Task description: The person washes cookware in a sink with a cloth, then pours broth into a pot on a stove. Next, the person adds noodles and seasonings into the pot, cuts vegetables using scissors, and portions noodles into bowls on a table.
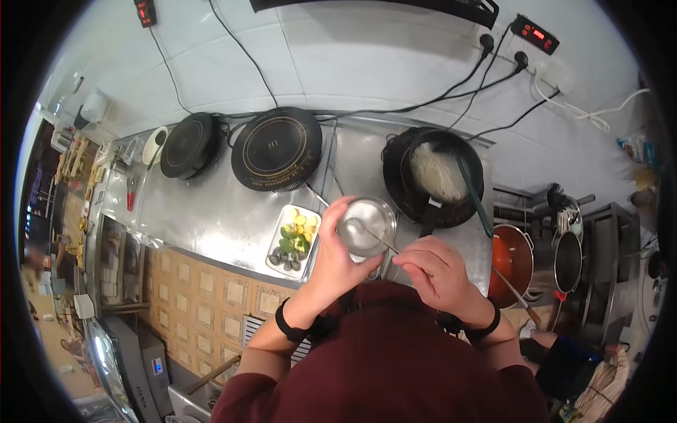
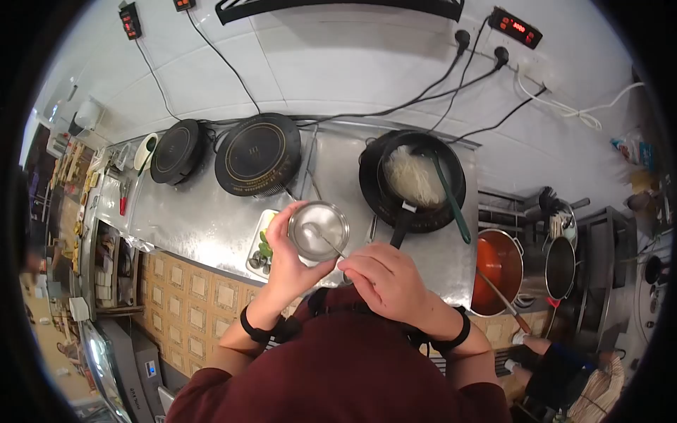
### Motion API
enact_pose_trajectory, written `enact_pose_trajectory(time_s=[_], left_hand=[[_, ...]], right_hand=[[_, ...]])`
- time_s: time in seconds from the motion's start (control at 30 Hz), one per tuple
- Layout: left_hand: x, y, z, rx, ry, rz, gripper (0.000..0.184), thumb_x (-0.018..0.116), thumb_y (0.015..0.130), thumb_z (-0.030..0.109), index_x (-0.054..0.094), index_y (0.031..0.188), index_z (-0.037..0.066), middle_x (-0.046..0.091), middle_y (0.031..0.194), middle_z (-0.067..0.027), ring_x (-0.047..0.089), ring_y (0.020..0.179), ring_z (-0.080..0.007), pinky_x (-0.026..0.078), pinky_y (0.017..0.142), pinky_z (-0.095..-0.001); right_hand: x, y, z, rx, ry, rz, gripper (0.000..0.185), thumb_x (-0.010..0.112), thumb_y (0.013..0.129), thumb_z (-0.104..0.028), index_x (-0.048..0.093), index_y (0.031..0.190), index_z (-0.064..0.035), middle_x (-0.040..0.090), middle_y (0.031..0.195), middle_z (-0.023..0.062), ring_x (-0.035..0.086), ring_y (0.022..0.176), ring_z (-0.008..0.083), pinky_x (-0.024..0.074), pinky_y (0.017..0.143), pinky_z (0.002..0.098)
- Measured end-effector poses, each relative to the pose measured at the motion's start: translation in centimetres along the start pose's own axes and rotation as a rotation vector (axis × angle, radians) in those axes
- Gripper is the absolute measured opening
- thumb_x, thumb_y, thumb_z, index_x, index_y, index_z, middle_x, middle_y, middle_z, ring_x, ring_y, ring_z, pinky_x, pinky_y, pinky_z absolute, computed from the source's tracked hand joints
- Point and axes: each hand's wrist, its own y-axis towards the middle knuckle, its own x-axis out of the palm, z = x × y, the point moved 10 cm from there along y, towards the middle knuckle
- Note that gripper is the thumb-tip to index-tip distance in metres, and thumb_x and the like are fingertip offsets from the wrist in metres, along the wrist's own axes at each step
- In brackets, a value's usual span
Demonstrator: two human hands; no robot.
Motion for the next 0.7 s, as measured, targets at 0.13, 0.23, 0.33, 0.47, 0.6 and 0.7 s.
enact_pose_trajectory(time_s=[0.13,0.23,0.33,0.47,0.6,0.7], left_hand=[[0.5,0.5,-0.5,-0.013,-0.046,-0.026,0.096,0.074,0.053,-0.002,0.011,0.125,0.006,0.034,0.121,-0.0218,0.041,0.111,-0.0317,0.034,0.094,-0.0413],[0.5,0.9,-0.7,-0.087,-0.095,-0.045,0.095,0.074,0.054,-0.002,0.011,0.125,0.007,0.033,0.12,-0.0216,0.041,0.111,-0.0312,0.035,0.093,-0.0411],[0.5,1.1,-0.2,-0.045,-0.111,-0.021,0.095,0.074,0.055,-0.001,0.011,0.125,0.007,0.033,0.12,-0.0216,0.041,0.111,-0.0306,0.035,0.093,-0.0407],[0.9,0.6,-0.8,-0.093,-0.107,-0.058,0.097,0.075,0.055,0.0,0.009,0.126,0.008,0.033,0.12,-0.0212,0.041,0.112,-0.0304,0.035,0.093,-0.0403],[1.7,1.0,-1.3,-0.081,-0.167,-0.071,0.098,0.076,0.056,0.001,0.008,0.126,0.008,0.034,0.12,-0.0208,0.041,0.112,-0.0301,0.035,0.094,-0.0398],[3.5,1.3,-2.1,-0.147,-0.25,-0.125,0.098,0.077,0.057,0.004,0.008,0.127,0.007,0.036,0.118,-0.0197,0.042,0.112,-0.0285,0.035,0.094,-0.0386]], right_hand=[[-0.1,-0.6,0.0,0.039,0.056,0.019,0.01,0.058,0.074,0.001,0.058,0.084,-0.0017,0.058,0.077,0.0095,0.056,0.066,0.0254,0.0451,0.057,0.0316],[-0.6,-1.2,1.3,0.176,0.175,0.066,0.005,0.054,0.079,-0.001,0.058,0.081,-0.0004,0.059,0.075,0.0099,0.058,0.065,0.0223,0.0458,0.058,0.0292],[-1.0,-2.7,4.1,0.415,0.405,0.183,0.013,0.047,0.085,-0.005,0.058,0.08,0.0017,0.06,0.074,0.0099,0.058,0.064,0.0171,0.0463,0.06,0.0268],[-1.4,-3.7,5.7,0.535,0.538,0.287,0.022,0.042,0.09,-0.008,0.057,0.08,0.0036,0.06,0.073,0.0089,0.058,0.065,0.0129,0.0464,0.061,0.025],[-2.0,-3.9,6.7,0.565,0.549,0.336,0.023,0.041,0.091,-0.011,0.056,0.081,0.0032,0.059,0.073,0.008,0.057,0.064,0.0124,0.046,0.061,0.0239],[-2.9,-4.6,7.9,0.616,0.569,0.425,0.023,0.041,0.092,-0.013,0.055,0.083,0.0029,0.059,0.072,0.0075,0.056,0.063,0.0122,0.0456,0.061,0.0237]])
